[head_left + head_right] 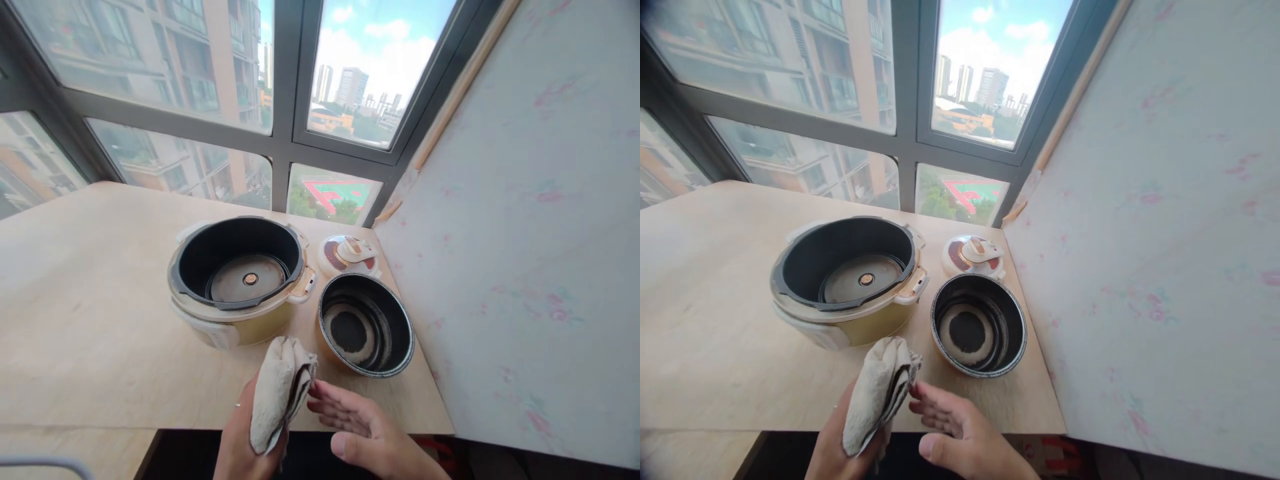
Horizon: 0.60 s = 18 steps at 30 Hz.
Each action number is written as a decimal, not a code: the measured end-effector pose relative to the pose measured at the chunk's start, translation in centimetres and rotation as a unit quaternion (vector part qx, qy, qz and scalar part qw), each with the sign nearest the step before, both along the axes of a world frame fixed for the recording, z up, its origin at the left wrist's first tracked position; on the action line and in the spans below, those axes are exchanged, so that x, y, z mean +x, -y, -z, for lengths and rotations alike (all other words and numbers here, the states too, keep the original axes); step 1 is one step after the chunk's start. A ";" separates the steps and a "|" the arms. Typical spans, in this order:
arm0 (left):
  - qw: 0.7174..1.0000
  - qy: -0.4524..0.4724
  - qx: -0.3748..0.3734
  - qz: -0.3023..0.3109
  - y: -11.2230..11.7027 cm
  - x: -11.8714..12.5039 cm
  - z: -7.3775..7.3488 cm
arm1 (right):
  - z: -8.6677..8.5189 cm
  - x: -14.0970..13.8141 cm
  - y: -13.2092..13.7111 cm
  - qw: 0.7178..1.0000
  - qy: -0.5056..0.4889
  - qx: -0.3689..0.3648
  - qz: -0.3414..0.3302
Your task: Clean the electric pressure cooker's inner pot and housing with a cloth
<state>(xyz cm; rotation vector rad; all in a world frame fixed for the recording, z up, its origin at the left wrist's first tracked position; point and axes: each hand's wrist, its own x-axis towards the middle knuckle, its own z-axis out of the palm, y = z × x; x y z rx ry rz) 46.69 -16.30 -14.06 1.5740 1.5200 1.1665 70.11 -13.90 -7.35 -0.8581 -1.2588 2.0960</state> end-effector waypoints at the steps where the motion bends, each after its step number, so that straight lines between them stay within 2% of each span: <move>1: 0.999 -0.045 0.008 0.004 -0.2 -0.3 0.8 | 0.1 0.8 0.0 1.000 0.022 -0.003 0.015; 4: 0.988 -0.152 0.024 0.005 -0.8 -0.7 2.6 | 0.1 2.9 0.1 0.993 0.078 -0.006 0.085; 7: 0.976 -0.216 0.028 0.010 -1.0 -0.4 3.3 | 0.0 4.7 0.1 0.978 0.132 -0.036 0.157; 14: 0.953 -0.302 0.017 -0.009 -1.8 0.5 3.4 | 0.0 9.3 -0.1 0.932 0.177 -0.123 0.291; 18: 0.963 -0.268 -0.008 -0.010 -2.4 0.2 3.0 | 0.0 10.9 -0.7 0.910 0.205 -0.113 0.341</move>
